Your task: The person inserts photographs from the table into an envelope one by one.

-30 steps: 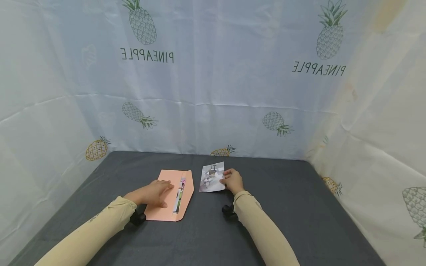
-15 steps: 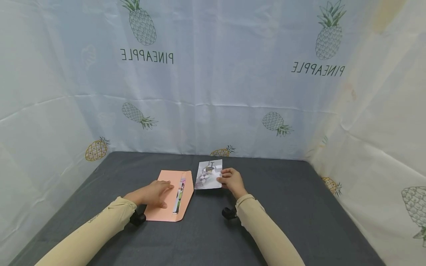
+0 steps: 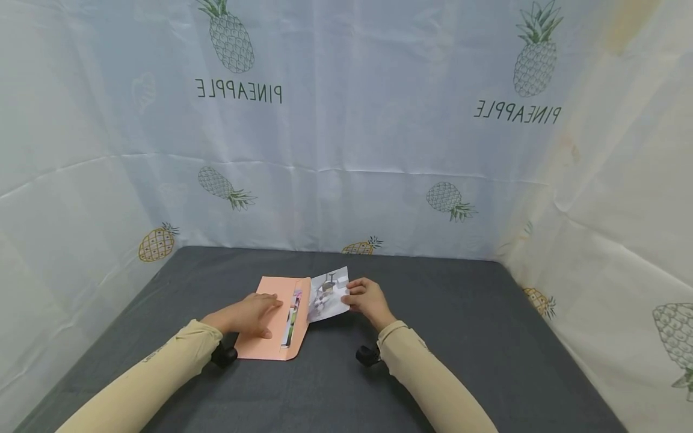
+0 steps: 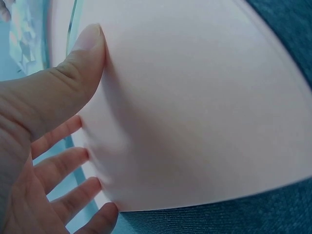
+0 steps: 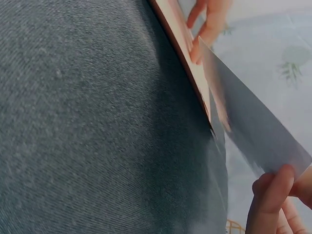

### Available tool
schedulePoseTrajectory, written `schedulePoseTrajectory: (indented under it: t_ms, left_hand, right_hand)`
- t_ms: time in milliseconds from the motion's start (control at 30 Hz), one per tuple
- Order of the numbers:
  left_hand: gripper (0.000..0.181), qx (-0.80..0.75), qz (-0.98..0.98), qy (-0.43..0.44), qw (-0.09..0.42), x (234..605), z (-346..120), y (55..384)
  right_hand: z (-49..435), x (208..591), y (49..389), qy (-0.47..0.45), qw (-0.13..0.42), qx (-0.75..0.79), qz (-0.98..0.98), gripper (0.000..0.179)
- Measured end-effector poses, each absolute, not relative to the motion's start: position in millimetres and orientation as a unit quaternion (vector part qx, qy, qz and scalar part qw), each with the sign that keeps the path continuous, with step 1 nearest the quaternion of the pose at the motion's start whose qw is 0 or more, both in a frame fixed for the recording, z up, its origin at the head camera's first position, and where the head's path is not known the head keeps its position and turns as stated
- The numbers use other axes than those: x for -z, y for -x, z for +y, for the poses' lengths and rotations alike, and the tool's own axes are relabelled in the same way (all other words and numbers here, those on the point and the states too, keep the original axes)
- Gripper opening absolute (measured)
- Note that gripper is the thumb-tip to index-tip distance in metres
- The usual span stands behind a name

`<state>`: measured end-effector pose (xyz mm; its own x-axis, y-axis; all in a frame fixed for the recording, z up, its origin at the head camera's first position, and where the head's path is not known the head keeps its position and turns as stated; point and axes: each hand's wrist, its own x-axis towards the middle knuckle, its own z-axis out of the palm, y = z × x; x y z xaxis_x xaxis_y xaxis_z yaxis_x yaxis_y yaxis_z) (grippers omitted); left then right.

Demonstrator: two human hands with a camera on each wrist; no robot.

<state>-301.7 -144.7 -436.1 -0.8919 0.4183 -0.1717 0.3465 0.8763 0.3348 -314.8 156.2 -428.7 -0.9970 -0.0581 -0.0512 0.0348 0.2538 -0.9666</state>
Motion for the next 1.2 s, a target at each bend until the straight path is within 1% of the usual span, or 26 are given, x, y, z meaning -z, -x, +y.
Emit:
schedulePoseTrajectory:
  t_ms: [300, 633, 1200]
  left_hand:
    - [0.072, -0.148, 0.961, -0.202, 0.120, 435.8, -144.2, 301.9]
    - [0.072, -0.138, 0.962, -0.205, 0.118, 435.5, -144.2, 302.4]
    - [0.072, -0.138, 0.961, -0.206, 0.121, 436.6, -144.3, 303.0]
  right_hand:
    - [141.9, 424.6, 311.6, 0.004, 0.041, 0.579, 0.814, 0.031]
    - [131.0, 421.5, 314.4, 0.022, 0.041, 0.554, 0.831, 0.030]
    - [124.8, 413.3, 315.8, 0.035, 0.051, 0.523, 0.850, 0.029]
